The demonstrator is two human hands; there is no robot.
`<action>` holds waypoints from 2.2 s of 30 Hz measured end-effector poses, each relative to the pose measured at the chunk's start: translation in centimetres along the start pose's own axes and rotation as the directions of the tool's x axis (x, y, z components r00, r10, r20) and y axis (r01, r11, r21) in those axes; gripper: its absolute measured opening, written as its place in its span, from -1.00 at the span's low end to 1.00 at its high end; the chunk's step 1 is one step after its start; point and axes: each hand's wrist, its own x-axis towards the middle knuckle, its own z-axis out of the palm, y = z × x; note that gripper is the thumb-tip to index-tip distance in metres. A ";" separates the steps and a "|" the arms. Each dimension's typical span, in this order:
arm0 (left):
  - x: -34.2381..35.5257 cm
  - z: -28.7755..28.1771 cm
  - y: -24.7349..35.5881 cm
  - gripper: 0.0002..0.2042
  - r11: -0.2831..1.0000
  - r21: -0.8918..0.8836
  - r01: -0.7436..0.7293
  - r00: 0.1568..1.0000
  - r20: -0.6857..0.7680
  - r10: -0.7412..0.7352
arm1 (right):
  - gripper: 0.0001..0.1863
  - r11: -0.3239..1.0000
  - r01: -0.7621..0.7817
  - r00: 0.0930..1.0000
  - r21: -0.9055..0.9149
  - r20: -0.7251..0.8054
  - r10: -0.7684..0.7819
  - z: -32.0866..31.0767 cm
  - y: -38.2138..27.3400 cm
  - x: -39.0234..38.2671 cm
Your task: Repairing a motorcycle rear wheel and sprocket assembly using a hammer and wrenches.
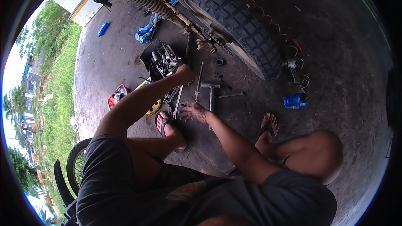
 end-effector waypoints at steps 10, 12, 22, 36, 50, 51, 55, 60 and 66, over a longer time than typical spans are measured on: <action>-0.7 -1.3 0.0 -0.61 0.629 -0.771 -0.096 0.927 -0.300 -0.226 | -0.69 0.950 0.060 0.988 -0.308 -0.114 -0.100 -0.5 -4.3 0.0; -2.7 -3.1 0.3 -0.69 0.448 -0.885 -0.124 0.943 -0.246 -0.224 | -0.70 0.819 -0.035 0.972 -0.573 -0.210 -0.105 0.1 -6.2 -1.2; -12.0 -7.8 6.1 -0.69 0.493 -0.457 -0.740 0.659 -0.638 0.398 | -0.57 -0.468 -0.022 0.988 -0.884 0.051 -0.143 4.6 -23.2 -21.2; -14.2 -20.6 21.0 -0.76 0.188 0.595 -0.781 -0.159 -0.481 0.862 | -0.53 -0.076 -0.325 0.880 -0.943 -0.273 -0.388 1.0 -43.9 -46.6; -9.7 -23.5 22.0 -0.52 0.258 0.344 -0.903 0.098 -0.420 0.902 | -0.61 -0.201 -0.101 0.490 -0.974 0.127 -0.862 -8.3 -41.0 -30.7; -9.7 -23.4 22.0 -0.52 0.259 0.345 -0.902 0.090 -0.435 0.896 | -0.61 -0.202 -0.096 0.493 -0.975 0.130 -0.860 -7.9 -39.6 -29.4; -9.7 -23.3 22.1 -0.62 0.231 0.303 -0.924 0.070 -0.460 0.885 | -0.60 -0.182 -0.261 0.690 -0.948 -0.051 -0.722 -8.0 -37.8 -26.0; -9.6 -23.4 22.1 -0.62 0.224 0.337 -0.914 0.050 -0.455 0.889 | -0.58 -0.527 -0.205 0.566 -0.824 0.340 -0.751 -9.9 -36.8 -23.0; -9.6 -23.5 22.0 -0.55 0.254 0.346 -0.903 0.086 -0.434 0.897 | -0.53 -0.641 -0.225 0.704 -0.734 0.332 -0.627 -9.3 -35.9 -21.3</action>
